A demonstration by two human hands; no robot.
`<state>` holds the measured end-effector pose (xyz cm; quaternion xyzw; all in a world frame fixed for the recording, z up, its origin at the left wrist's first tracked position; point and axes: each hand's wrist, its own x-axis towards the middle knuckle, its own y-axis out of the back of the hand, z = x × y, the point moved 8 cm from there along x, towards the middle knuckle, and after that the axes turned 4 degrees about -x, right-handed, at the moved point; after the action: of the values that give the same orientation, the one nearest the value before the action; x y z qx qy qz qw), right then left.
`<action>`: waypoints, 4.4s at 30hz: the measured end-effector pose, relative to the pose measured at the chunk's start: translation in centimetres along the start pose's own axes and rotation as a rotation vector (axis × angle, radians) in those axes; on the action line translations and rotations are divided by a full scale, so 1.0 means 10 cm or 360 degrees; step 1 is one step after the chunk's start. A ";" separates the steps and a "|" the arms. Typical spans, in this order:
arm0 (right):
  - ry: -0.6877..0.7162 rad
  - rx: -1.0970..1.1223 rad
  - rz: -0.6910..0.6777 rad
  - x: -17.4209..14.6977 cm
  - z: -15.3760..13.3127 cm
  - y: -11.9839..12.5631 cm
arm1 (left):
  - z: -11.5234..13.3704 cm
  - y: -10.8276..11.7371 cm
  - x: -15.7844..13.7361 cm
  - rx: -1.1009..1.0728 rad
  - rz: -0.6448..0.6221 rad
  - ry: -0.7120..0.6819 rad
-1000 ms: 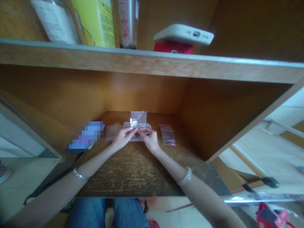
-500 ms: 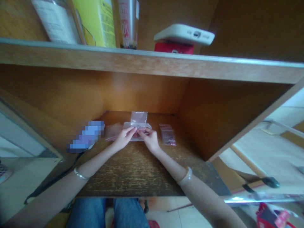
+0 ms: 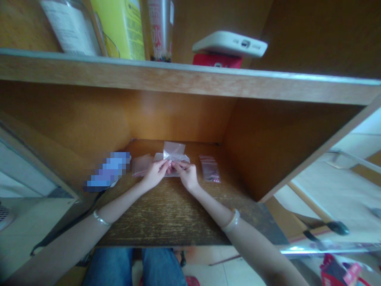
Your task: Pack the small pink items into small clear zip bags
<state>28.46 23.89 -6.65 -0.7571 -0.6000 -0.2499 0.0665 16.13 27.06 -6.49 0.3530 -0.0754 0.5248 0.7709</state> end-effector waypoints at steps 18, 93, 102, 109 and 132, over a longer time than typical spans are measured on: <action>-0.0263 0.0284 0.0059 -0.04 0.09 -0.05 | 0.00 0.15 -0.01 -0.0069 0.0259 0.0039; -0.0547 0.0289 -0.0019 -0.07 0.17 -0.09 | 0.19 0.20 0.00 -0.0240 0.0271 -0.0203; 0.0180 -0.0389 0.0494 -0.21 -0.17 0.25 | 0.37 0.24 -0.10 -0.0060 0.0441 -0.0425; 0.0245 -0.0249 0.0070 -0.32 -0.42 0.04 | 0.57 0.26 -0.22 0.0193 0.0536 -0.0738; 0.0018 0.0197 0.0026 -0.29 -0.28 0.05 | 0.63 0.10 -0.26 0.0179 0.0154 -0.0878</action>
<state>27.60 20.11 -5.42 -0.7550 -0.6077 -0.2159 0.1186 15.71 21.37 -2.57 0.5207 -0.2699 0.4483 0.6745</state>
